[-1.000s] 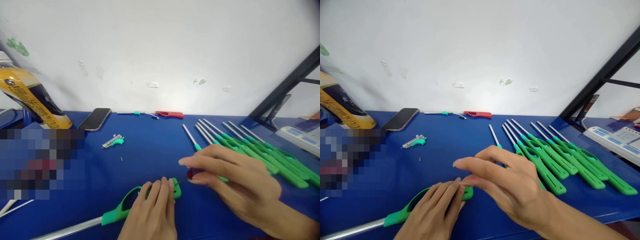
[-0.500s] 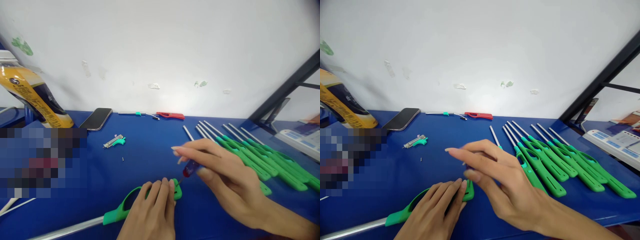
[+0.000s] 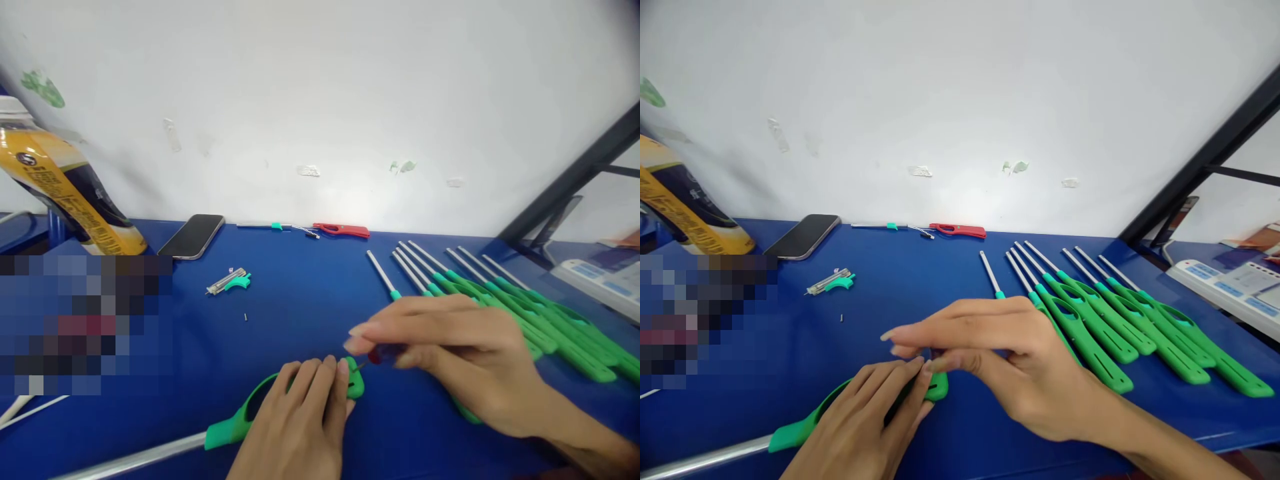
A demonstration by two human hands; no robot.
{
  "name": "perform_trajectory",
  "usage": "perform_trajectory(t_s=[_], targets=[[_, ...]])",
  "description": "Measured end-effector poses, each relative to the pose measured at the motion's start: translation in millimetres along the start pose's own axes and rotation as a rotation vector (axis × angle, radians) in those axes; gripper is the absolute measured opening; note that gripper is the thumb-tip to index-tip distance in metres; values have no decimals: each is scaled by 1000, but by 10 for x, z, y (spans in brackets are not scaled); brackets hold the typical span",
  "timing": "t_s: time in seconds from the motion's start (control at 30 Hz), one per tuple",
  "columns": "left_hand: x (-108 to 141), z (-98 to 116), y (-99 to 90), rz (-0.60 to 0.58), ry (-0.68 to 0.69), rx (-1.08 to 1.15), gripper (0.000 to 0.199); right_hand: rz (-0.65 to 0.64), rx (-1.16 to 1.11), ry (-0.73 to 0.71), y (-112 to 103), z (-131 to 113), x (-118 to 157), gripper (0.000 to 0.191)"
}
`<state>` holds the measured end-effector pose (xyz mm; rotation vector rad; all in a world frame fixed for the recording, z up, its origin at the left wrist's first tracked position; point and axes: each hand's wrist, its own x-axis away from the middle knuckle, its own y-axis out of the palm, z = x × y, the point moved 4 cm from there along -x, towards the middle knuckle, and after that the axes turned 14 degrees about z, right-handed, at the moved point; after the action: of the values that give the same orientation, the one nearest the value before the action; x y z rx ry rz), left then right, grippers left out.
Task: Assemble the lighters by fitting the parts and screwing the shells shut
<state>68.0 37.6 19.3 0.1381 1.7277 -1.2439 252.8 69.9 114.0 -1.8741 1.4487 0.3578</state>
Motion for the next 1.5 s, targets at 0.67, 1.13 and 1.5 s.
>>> perform_trajectory(t_s=[0.67,1.13,1.5], targets=[[-15,-7,-14,18,2,5,31,237,167,-73,-32,54,-41,30],[-13,15,-17,4,38,-20,34,197,250,-182,-23,49,26,36],[-71,11,-54,31,34,-21,34,219,237,-169,-1,29,28,34]])
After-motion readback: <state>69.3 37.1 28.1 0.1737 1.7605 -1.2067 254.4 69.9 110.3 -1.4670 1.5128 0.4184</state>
